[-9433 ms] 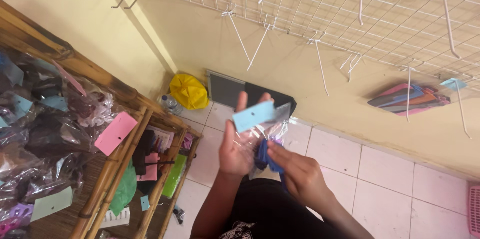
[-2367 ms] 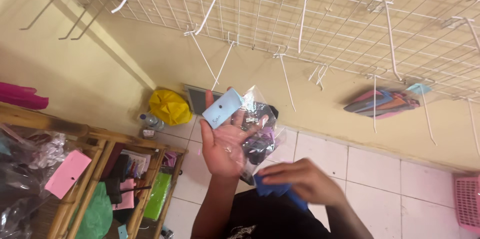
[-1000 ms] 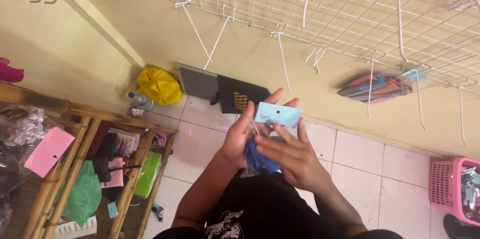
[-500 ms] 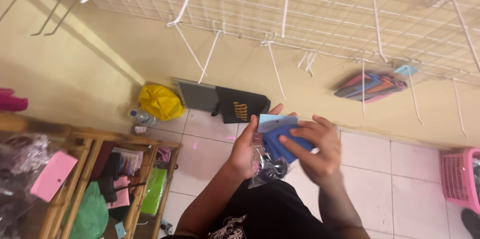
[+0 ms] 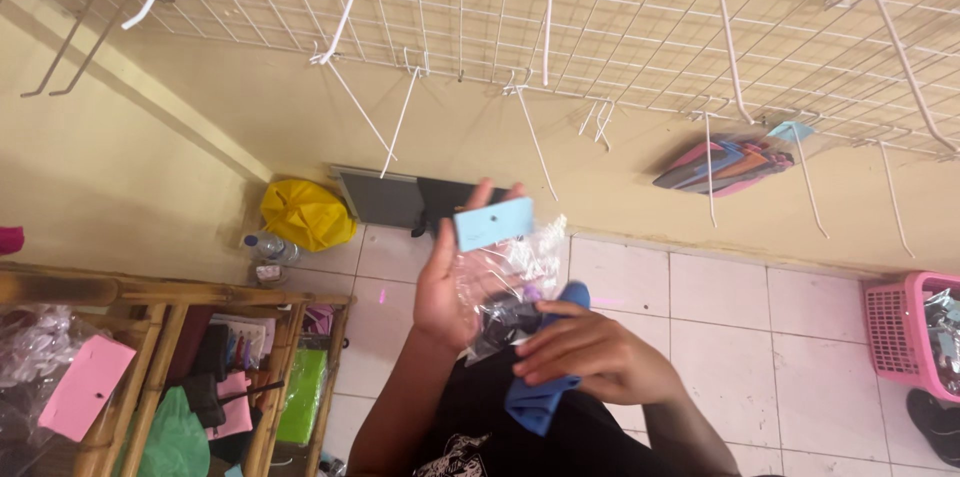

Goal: The person wipes packaged hair accessories with a cloth and hangs them onto a wire display rack.

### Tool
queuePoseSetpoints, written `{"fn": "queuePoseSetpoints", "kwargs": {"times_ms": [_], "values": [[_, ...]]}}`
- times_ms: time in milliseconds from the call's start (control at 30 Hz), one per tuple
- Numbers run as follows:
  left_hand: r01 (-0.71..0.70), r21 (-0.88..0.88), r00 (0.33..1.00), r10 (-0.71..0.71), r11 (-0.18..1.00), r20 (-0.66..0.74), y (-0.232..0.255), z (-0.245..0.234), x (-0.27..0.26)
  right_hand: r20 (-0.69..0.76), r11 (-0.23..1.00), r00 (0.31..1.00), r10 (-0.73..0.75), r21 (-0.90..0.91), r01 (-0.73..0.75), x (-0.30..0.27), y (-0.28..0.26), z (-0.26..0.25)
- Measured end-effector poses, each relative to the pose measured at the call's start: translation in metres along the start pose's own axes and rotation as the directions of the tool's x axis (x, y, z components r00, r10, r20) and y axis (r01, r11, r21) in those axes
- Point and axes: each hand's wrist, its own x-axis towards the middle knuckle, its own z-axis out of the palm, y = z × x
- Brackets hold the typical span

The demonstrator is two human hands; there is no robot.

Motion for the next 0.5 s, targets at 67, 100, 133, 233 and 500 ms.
{"fn": "queuePoseSetpoints", "kwargs": {"times_ms": [67, 100, 133, 233, 500], "values": [[-0.018, 0.094, 1.000, 0.018, 0.995, 0.004, -0.008, -0.001, 0.000, 0.012, 0.996, 1.000, -0.017, 0.083, 0.016, -0.001, -0.002, -0.004], [-0.040, 0.185, 0.999, 0.039, 0.982, 0.005, -0.015, -0.002, 0.000, -0.216, 0.999, 0.976, 0.027, -0.038, -0.036, -0.001, -0.002, -0.002], [-0.037, 0.186, 0.999, 0.036, 0.982, 0.007, -0.023, -0.004, -0.003, -0.435, 0.984, 0.900, 0.042, -0.140, -0.114, -0.001, -0.003, 0.000], [-0.063, 0.400, 0.966, -0.044, 0.914, 0.254, -0.050, -0.006, -0.005, -0.577, 0.907, 0.814, -0.068, -0.375, -0.190, 0.015, 0.003, 0.022], [-0.562, 0.115, 0.822, 0.538, 0.819, 0.185, -0.032, 0.003, 0.003, -0.134, 0.997, 0.988, -0.074, 0.004, 0.075, -0.023, -0.002, 0.022]]}}
